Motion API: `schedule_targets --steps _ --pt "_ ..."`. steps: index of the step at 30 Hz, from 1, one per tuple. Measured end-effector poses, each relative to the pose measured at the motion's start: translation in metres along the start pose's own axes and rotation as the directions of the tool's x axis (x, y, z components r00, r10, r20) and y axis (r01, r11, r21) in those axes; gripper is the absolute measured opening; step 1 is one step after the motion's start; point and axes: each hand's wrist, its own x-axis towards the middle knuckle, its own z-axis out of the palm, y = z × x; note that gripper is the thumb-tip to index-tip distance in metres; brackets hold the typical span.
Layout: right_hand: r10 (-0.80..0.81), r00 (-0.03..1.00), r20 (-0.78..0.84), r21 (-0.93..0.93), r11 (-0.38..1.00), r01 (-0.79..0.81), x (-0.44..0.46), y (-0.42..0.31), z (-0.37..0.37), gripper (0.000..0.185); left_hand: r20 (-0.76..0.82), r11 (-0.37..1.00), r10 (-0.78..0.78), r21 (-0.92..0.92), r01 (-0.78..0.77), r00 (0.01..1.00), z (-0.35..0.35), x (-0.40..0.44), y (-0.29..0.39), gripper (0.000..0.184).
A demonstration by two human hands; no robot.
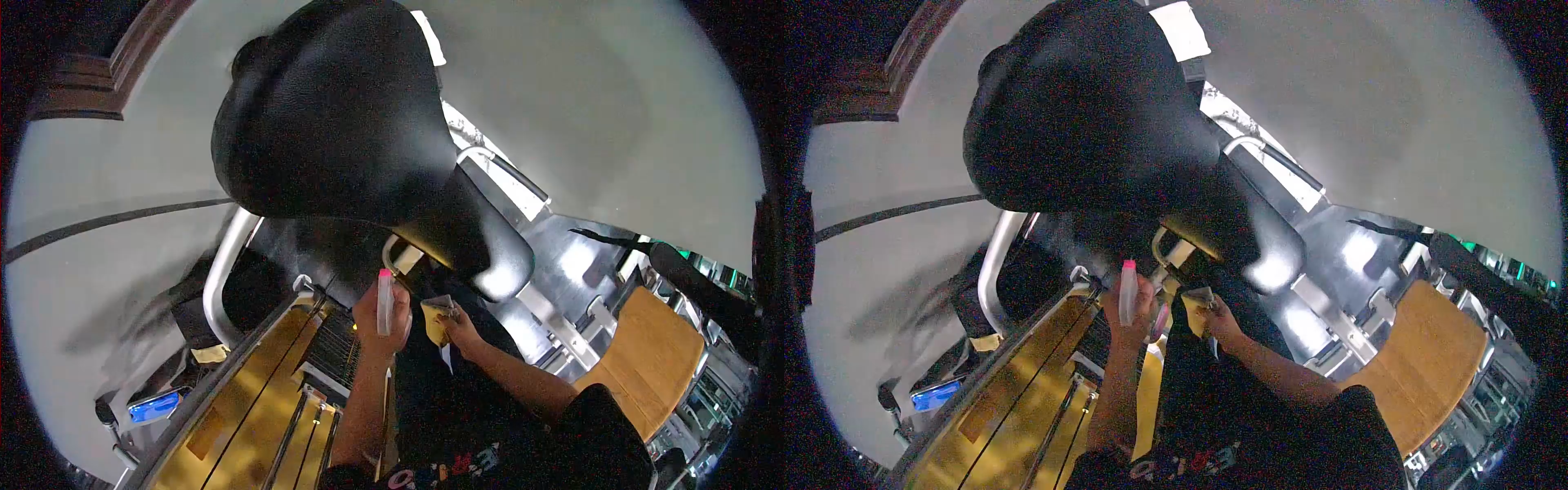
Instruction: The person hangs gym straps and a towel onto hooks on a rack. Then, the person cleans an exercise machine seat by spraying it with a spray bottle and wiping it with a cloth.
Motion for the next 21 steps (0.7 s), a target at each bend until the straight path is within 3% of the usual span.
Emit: schedule_targets --steps 3,5,6,9,10,11,13,15,17,21 --pt "0.000 0.997 -0.071 0.086 0.996 0.006 0.002 0.011 0.001 0.039 0.012 0.985 -0.019 0.169 0.017 1.000 -0.001 0.005 0.007 0.015" --pt "0.009 0.999 -0.053 0.048 0.999 -0.007 -0.003 0.014 0.002 0.040 0.023 0.941 0.145 0.307 -0.145 0.989 0.001 0.007 0.013 0.015" --pt "0.015 0.999 -0.037 0.006 1.000 -0.014 -0.004 0.017 0.002 0.042 0.026 0.940 0.142 0.309 -0.143 0.989 0.000 0.006 0.009 0.015" --pt "-0.037 0.996 0.080 -0.112 0.993 0.046 0.004 0.032 -0.004 0.046 -0.014 0.959 0.183 0.223 -0.175 0.983 0.000 0.005 0.004 0.012" --pt "-0.035 0.996 0.081 -0.112 0.993 0.044 -0.001 0.014 0.007 0.046 -0.026 0.999 0.009 -0.033 -0.010 1.000 0.000 0.006 0.020 0.012" --pt "0.031 0.999 0.022 -0.115 0.993 -0.028 -0.004 -0.003 0.019 0.047 -0.003 0.946 -0.166 -0.284 0.158 0.986 -0.002 0.005 0.026 0.013" --pt "0.094 0.995 -0.035 -0.120 0.988 -0.098 0.013 -0.027 0.031 0.049 -0.032 0.933 -0.189 -0.316 0.169 0.981 -0.005 0.005 0.021 0.014" --pt "-0.321 0.929 0.183 0.147 0.944 0.297 0.047 -0.036 0.033 0.051 -0.058 0.919 -0.213 -0.352 0.179 0.975 -0.009 0.004 0.005 0.016" --pt "-0.327 0.943 0.066 0.087 0.943 0.321 0.084 -0.056 0.037 0.050 -0.064 0.934 -0.151 -0.336 0.121 0.987 -0.018 -0.003 -0.022 0.017" --pt "-0.350 0.936 0.039 0.074 0.935 0.346 0.087 -0.127 0.065 0.049 -0.116 0.946 -0.157 -0.301 0.116 0.981 -0.019 -0.010 -0.002 0.014"
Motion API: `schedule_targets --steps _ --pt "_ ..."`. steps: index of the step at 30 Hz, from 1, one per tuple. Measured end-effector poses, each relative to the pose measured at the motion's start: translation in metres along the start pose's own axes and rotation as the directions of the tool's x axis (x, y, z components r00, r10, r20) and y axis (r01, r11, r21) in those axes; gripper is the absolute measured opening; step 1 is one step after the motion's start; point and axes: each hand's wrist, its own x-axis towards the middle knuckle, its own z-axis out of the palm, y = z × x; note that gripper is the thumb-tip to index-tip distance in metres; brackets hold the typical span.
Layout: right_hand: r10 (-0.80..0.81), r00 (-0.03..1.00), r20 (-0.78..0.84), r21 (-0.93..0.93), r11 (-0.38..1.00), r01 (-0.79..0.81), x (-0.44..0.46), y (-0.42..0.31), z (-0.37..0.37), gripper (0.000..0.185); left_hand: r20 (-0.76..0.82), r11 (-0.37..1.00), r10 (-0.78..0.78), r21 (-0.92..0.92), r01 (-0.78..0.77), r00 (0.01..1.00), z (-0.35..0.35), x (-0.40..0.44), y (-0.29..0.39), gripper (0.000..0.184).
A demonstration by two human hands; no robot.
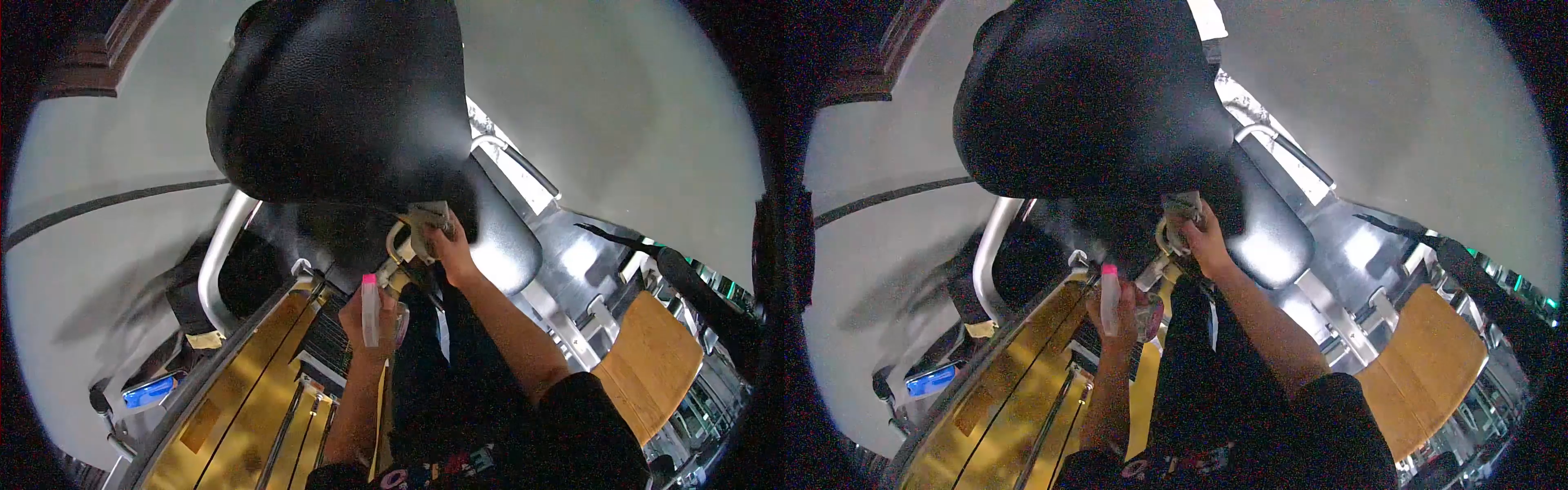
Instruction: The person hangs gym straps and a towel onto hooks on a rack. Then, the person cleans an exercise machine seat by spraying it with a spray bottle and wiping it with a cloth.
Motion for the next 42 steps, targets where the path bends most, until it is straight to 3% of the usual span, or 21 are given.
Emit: schedule_targets --steps 2,3,5,8,9,11,12,16,18,21,24,26,27,29,32,34,35,36,38,40,42 --pt "0.035 0.996 -0.081 0.057 0.998 -0.031 0.002 -0.008 0.010 0.047 -0.097 0.977 0.014 0.211 0.007 0.995 -0.004 -0.006 0.002 0.014" --pt "0.035 0.997 -0.076 0.052 0.998 -0.031 0.002 -0.005 0.010 0.047 -0.102 0.978 0.016 0.208 0.005 0.995 -0.007 -0.009 0.002 0.014" --pt "0.011 0.999 0.036 -0.082 0.997 -0.008 -0.003 0.007 0.006 0.048 -0.047 0.987 0.154 0.053 -0.152 0.987 -0.016 -0.011 -0.001 0.019" --pt "0.024 0.996 0.089 -0.052 0.998 -0.019 -0.020 0.035 0.000 0.050 -0.001 0.969 0.205 0.142 -0.203 0.979 -0.022 -0.009 -0.005 0.025" --pt "0.084 0.996 0.027 -0.090 0.993 -0.082 -0.026 0.050 -0.003 0.052 -0.006 0.970 0.204 0.139 -0.201 0.979 -0.021 -0.008 0.001 0.025" --pt "0.153 0.985 0.079 -0.149 0.979 -0.140 -0.040 0.050 0.001 0.050 0.093 0.990 0.137 -0.041 -0.133 0.986 -0.014 -0.007 0.019 0.030" --pt "0.220 0.967 0.126 -0.205 0.960 -0.191 -0.046 0.051 0.002 0.048 0.090 0.990 0.136 -0.044 -0.132 0.987 -0.012 -0.007 0.017 0.030" --pt "0.214 0.939 0.270 -0.098 0.976 -0.194 -0.055 0.071 0.001 0.047 0.083 0.983 0.163 0.076 -0.169 0.983 -0.003 -0.003 0.032 0.033" --pt "0.224 0.938 0.266 -0.038 0.974 -0.223 -0.055 0.076 0.000 0.049 0.125 0.976 0.176 0.104 -0.190 0.976 -0.002 -0.003 0.037 0.035" --pt "0.242 0.930 0.275 -0.032 0.969 -0.243 -0.055 0.069 0.003 0.051 0.158 0.995 0.094 0.029 -0.100 0.983 -0.006 -0.002 0.028 0.041" --pt "0.183 0.939 0.290 -0.001 0.982 -0.191 -0.053 0.057 0.005 0.049 0.171 0.978 0.166 0.093 -0.184 0.971 -0.004 -0.001 0.024 0.044" --pt "0.227 0.964 0.142 -0.171 0.964 -0.202 -0.052 0.045 0.006 0.048 0.116 0.962 0.201 0.164 -0.218 0.973 -0.003 -0.004 0.020 0.045" --pt "0.223 0.965 0.141 -0.170 0.965 -0.198 -0.053 0.044 0.004 0.048 0.119 0.962 0.203 0.164 -0.221 0.972 -0.004 -0.006 0.020 0.045" --pt "0.162 0.986 0.049 0.051 0.985 -0.165 -0.054 0.043 -0.001 0.049 0.127 0.992 0.023 0.119 -0.038 0.992 -0.007 -0.013 0.020 0.042" --pt "0.019 1.000 0.015 -0.067 0.998 -0.018 -0.038 0.020 -0.001 0.049 0.089 0.999 -0.019 0.042 0.015 0.996 -0.010 -0.018 0.013 0.037" --pt "-0.036 0.999 0.009 0.049 0.998 0.036 -0.027 0.001 0.011 0.051 0.059 0.999 0.010 0.032 -0.012 0.998 -0.008 -0.019 0.013 0.035" --pt "-0.179 0.984 0.013 -0.107 0.978 0.179 -0.019 -0.011 0.017 0.046 0.030 0.999 0.035 0.020 -0.036 0.999 -0.007 -0.020 0.012 0.032" --pt "-0.315 0.948 0.041 -0.259 0.913 0.315 -0.012 -0.028 0.026 0.041 0.028 0.999 0.036 0.023 -0.037 0.999 -0.008 -0.020 0.011 0.032" --pt "-0.628 0.738 0.247 -0.609 0.492 0.622 0.004 -0.072 0.049 0.032 -0.016 0.999 -0.003 0.043 0.004 1.000 -0.009 -0.022 0.007 0.033" --pt "-0.821 0.518 0.240 -0.608 0.289 0.739 0.006 -0.119 0.090 0.032 0.016 0.994 0.002 0.105 -0.004 1.000 -0.013 -0.022 0.003 0.032" --pt "-0.929 0.346 0.131 -0.611 0.199 0.766 0.013 -0.148 0.127 0.039 0.049 0.986 0.010 0.166 -0.018 0.999 -0.010 -0.024 0.006 0.032"
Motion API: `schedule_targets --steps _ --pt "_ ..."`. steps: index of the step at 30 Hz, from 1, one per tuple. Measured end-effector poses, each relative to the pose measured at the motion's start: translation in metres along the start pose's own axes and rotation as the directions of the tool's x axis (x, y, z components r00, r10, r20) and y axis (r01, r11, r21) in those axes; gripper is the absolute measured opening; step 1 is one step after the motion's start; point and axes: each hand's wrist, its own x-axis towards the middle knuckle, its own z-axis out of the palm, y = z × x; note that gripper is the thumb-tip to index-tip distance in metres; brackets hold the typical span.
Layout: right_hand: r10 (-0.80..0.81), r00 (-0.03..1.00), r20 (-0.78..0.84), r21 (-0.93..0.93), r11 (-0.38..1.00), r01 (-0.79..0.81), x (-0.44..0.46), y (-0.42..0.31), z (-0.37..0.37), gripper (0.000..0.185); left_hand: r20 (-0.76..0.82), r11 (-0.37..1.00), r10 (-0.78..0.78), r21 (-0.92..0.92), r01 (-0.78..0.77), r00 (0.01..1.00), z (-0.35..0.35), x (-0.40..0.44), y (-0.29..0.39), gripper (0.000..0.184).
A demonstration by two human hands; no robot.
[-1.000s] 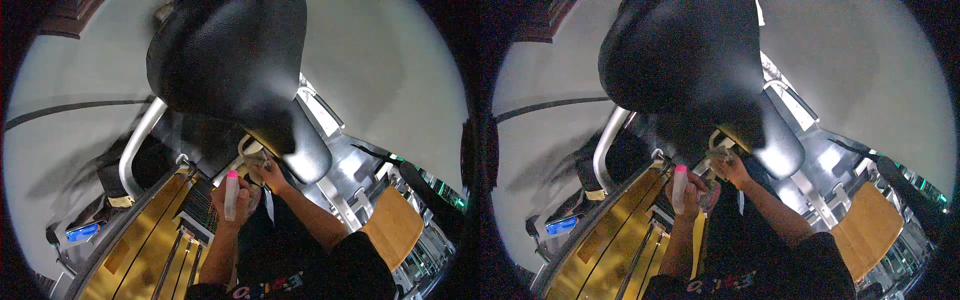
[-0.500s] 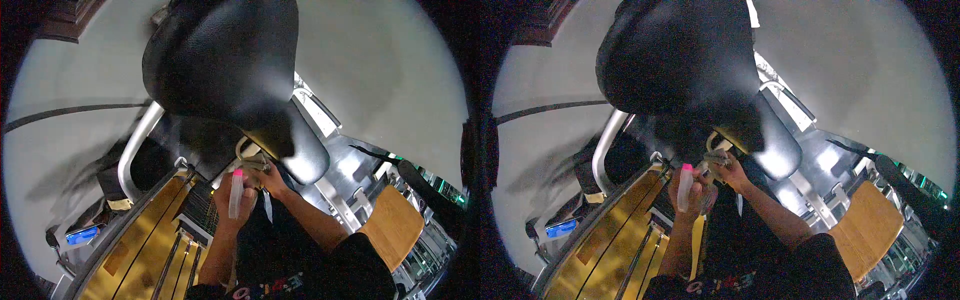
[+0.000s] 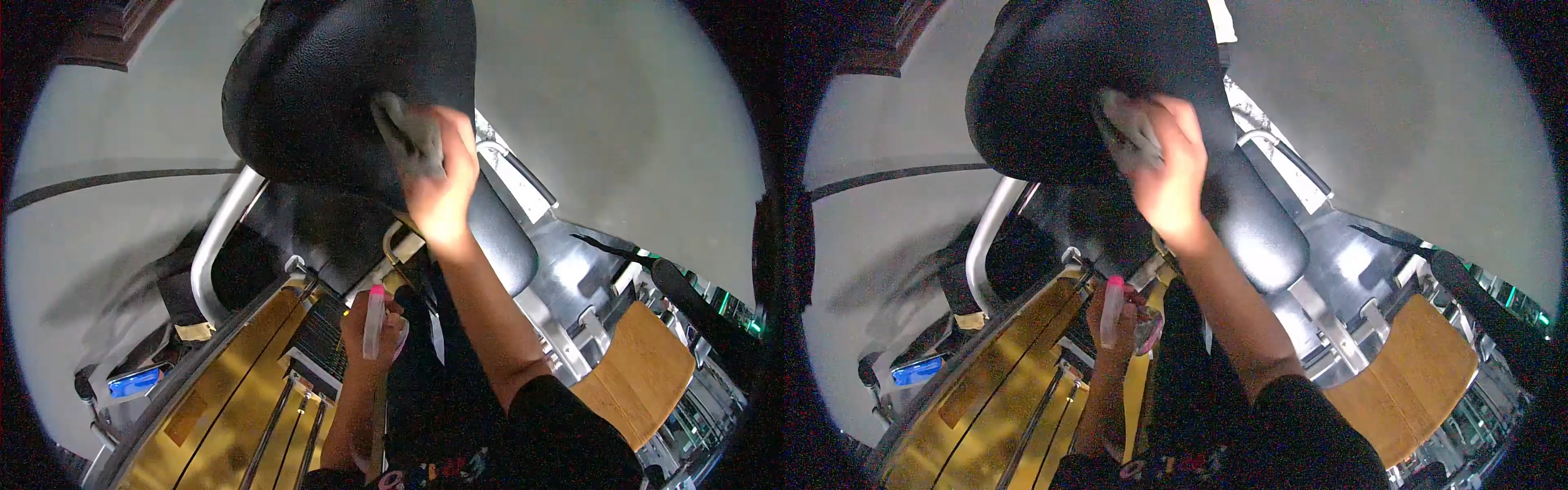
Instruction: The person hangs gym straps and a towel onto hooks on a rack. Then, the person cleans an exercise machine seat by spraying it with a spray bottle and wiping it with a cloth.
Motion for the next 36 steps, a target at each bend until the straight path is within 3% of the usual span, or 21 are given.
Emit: schedule_targets --steps 2,4,6,8,9,10,12,15,16,19,21,23,24,26,27,29,30,31,32,34,36 --pt "-0.163 0.987 -0.005 -0.029 0.986 0.163 0.010 -0.006 0.020 0.041 0.014 0.980 -0.057 -0.189 0.059 0.998 0.004 -0.004 0.012 0.032" --pt "-0.296 0.948 0.115 -0.079 0.949 0.306 -0.012 -0.005 0.026 0.047 0.055 0.991 -0.023 -0.132 0.030 0.998 -0.001 -0.005 0.008 0.034" --pt "-0.274 0.926 0.259 -0.143 0.937 0.317 -0.041 0.022 0.016 0.046 0.101 0.996 0.019 -0.084 -0.011 0.995 -0.003 -0.008 0.008 0.035" --pt "-0.161 0.967 0.196 -0.142 0.971 0.190 -0.068 0.063 0.002 0.043 0.080 0.991 -0.074 0.117 0.064 0.994 -0.004 -0.014 0.007 0.040" --pt "0.091 0.995 0.040 0.068 0.993 -0.094 -0.074 0.083 0.002 0.040 0.075 0.992 -0.068 0.113 0.060 0.995 -0.006 -0.014 0.006 0.040" --pt "0.368 0.928 -0.053 0.306 0.891 -0.336 -0.066 0.087 0.003 0.038 0.103 0.994 -0.020 0.112 0.009 0.994 -0.009 -0.015 0.004 0.039" --pt "-0.042 0.997 -0.063 -0.090 0.995 0.036 -0.029 0.080 -0.010 0.042 0.128 0.994 0.026 0.105 -0.039 0.991 -0.010 -0.017 -0.001 0.038" --pt "-0.181 0.970 -0.161 -0.079 0.982 0.170 0.021 0.021 0.015 0.047 0.121 0.999 -0.037 -0.022 0.040 0.992 -0.007 -0.022 -0.008 0.034" --pt "-0.266 0.959 -0.102 -0.091 0.962 0.257 0.021 0.015 0.023 0.047 0.115 1.000 -0.025 0.013 0.024 0.993 -0.006 -0.023 -0.009 0.032" --pt "-0.266 0.954 0.136 -0.107 0.954 0.281 -0.023 -0.001 0.025 0.051 0.138 0.993 -0.022 0.117 0.006 0.990 -0.003 -0.024 -0.001 0.028" --pt "-0.282 0.912 0.298 -0.056 0.948 0.312 -0.070 0.037 0.014 0.056 0.157 0.984 -0.026 0.178 -0.003 0.987 -0.003 -0.023 0.011 0.026" --pt "-0.114 0.936 0.332 -0.004 0.992 0.122 -0.105 0.081 -0.007 0.052 0.333 0.876 0.030 0.445 -0.186 0.942 -0.005 -0.021 0.022 0.023" --pt "-0.054 0.951 0.305 -0.035 0.997 0.068 -0.101 0.090 -0.016 0.055 0.331 0.877 0.030 0.444 -0.184 0.943 -0.004 -0.023 0.023 0.023" --pt "-0.035 0.994 0.100 -0.147 0.988 0.050 -0.074 0.103 -0.012 0.045 0.281 0.940 0.010 0.324 -0.105 0.960 0.001 -0.027 0.022 0.023" --pt "-0.158 0.987 0.002 -0.145 0.977 0.157 -0.041 0.087 -0.010 0.041 0.279 0.942 0.004 0.322 -0.097 0.960 0.001 -0.029 0.021 0.023" --pt "-0.222 0.973 -0.067 -0.156 0.965 0.209 0.009 0.049 0.003 0.043 0.301 0.923 -0.302 0.328 0.200 0.905 0.002 -0.030 0.019 0.024" --pt "-0.274 0.954 -0.122 -0.072 0.961 0.266 0.025 0.029 0.014 0.046 0.299 0.923 -0.305 0.327 0.204 0.904 0.003 -0.031 0.016 0.024" --pt "-0.302 0.949 -0.090 -0.106 0.950 0.292 0.032 0.016 0.021 0.048 0.302 0.935 -0.179 0.349 0.066 0.936 0.005 -0.032 0.011 0.024" --pt "-0.338 0.938 -0.076 -0.028 0.941 0.337 0.027 0.014 0.030 0.049 0.309 0.926 -0.049 0.370 -0.073 0.950 0.007 -0.032 0.009 0.025" --pt "-0.349 0.930 0.118 -0.054 0.933 0.357 0.003 -0.007 0.025 0.050 0.324 0.936 -0.037 0.343 -0.081 0.946 0.007 -0.032 0.013 0.026" --pt "-0.288 0.884 0.368 -0.031 0.947 0.321 -0.037 0.017 0.018 0.050 0.341 0.944 -0.018 0.315 -0.096 0.940 0.009 -0.028 0.014 0.027"
